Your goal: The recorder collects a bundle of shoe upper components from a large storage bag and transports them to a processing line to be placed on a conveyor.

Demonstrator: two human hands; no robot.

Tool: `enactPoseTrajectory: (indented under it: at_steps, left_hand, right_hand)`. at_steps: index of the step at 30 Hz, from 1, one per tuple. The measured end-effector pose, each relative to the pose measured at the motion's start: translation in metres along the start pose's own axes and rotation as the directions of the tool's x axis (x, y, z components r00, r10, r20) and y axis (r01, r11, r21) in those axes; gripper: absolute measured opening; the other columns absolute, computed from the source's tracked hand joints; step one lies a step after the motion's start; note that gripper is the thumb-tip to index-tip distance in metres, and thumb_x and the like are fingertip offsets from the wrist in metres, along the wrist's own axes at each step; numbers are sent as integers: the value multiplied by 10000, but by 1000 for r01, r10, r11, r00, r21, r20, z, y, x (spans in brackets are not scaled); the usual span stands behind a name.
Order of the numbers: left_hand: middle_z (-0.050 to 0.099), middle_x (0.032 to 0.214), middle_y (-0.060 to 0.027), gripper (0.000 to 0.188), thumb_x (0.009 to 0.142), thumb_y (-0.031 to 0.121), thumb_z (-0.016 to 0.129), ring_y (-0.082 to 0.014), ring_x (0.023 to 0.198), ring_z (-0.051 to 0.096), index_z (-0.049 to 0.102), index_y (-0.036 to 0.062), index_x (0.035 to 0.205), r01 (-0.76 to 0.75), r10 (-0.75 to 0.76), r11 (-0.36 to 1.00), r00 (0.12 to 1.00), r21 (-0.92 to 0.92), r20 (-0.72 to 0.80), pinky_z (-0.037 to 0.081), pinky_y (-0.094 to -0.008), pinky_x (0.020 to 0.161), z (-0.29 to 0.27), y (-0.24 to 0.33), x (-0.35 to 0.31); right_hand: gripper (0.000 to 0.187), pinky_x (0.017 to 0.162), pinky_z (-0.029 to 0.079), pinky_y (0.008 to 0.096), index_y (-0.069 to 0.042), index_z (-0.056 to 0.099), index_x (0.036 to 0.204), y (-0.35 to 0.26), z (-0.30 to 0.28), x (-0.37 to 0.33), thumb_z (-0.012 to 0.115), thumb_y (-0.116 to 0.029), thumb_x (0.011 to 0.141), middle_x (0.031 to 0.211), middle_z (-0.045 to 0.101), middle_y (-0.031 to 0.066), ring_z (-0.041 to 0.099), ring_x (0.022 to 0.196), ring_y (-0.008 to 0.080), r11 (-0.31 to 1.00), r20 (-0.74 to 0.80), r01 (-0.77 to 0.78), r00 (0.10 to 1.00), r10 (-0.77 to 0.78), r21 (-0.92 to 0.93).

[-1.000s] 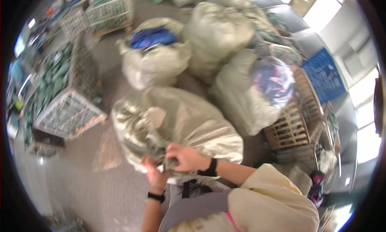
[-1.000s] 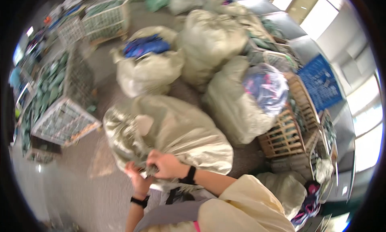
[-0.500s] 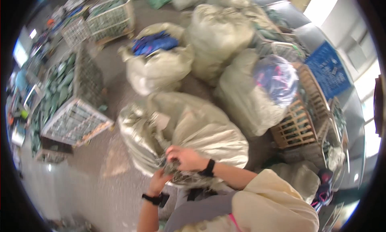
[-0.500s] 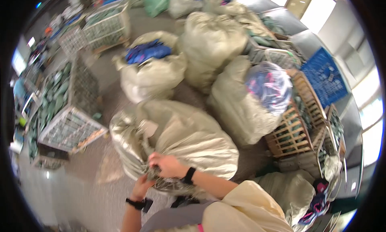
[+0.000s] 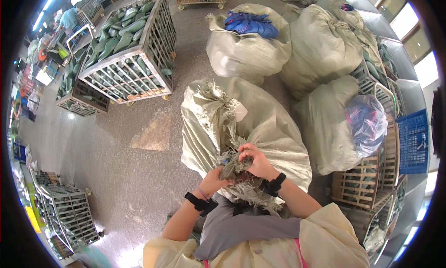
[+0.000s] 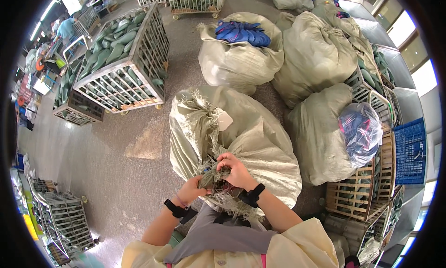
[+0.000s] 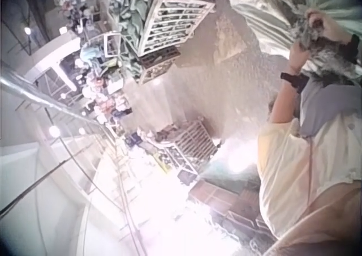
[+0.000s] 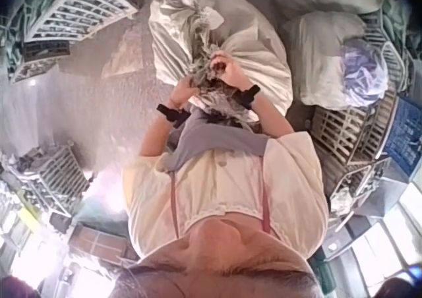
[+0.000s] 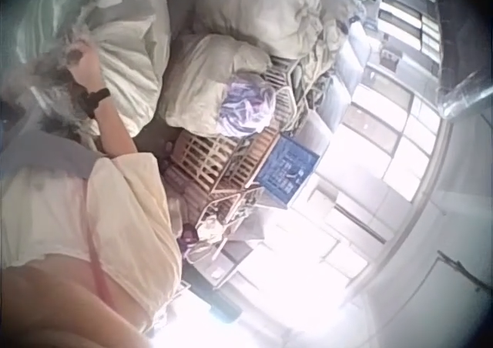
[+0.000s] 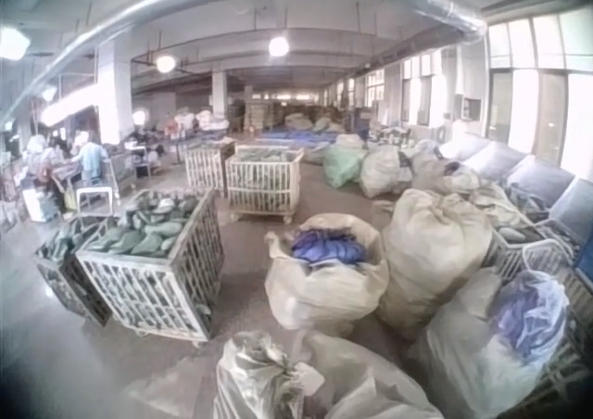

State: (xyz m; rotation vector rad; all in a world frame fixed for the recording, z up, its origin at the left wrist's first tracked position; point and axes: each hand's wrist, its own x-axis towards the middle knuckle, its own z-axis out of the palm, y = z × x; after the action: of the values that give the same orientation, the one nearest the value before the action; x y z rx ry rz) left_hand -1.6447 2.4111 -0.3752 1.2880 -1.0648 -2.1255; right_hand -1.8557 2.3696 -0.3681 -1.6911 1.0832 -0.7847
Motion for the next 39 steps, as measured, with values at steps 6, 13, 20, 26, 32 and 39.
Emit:
enactPoseTrajectory:
  at_steps: [6,13,20,26,32,39]
  left_hand:
    - [579,665,-30,337,835,290,571,-107,617,506,611,-45,849,17,25,976,982,219,-187,420,-276,583,1,5,1]
    - [560,684,-27,254,867,227,540,-82,657,474,569,-25,880,-38,129,930,965,365,-228,417,-267,595,4,-4,-4]
    - [578,696,-146,260,819,238,582,-217,682,588,534,-15,851,-106,210,889,959,446,-190,439,-355,620,3,-4,-2]
    - [568,693,-49,215,849,194,550,-98,654,510,553,-19,873,-78,90,995,978,67,-187,418,-259,588,1,-7,-2]
    - [576,718,-38,220,862,184,537,-78,656,504,548,-32,899,-107,112,994,977,37,-180,414,-236,583,-1,-4,-4]
    - [590,777,-50,239,858,138,536,-78,696,532,515,-47,1007,-115,122,992,973,48,-194,438,-234,611,1,-5,-7]
  right_hand:
    - [291,804,441,321,-61,577,914,-24,2,4,666,-28,639,1053,503,105,522,991,269,993,5,18,1000,-18,-116]
    - [282,661,432,264,-17,523,1036,-98,-14,-26,454,-262,915,802,578,63,539,717,147,864,283,-459,874,396,207]
    - [236,628,435,237,0,532,976,-58,24,-8,452,-213,912,786,589,33,525,690,90,843,86,-523,852,516,123]
    - [244,604,439,247,2,528,968,-50,21,-22,449,-221,912,777,571,39,547,681,105,892,161,-442,891,424,97]
    - [257,497,382,211,-27,502,1020,-57,29,-31,421,-253,930,751,528,21,473,603,83,554,362,-771,637,680,315]
    - [230,470,371,220,-41,529,959,-43,38,-39,436,-249,928,757,510,31,446,650,90,315,433,-830,520,736,460]
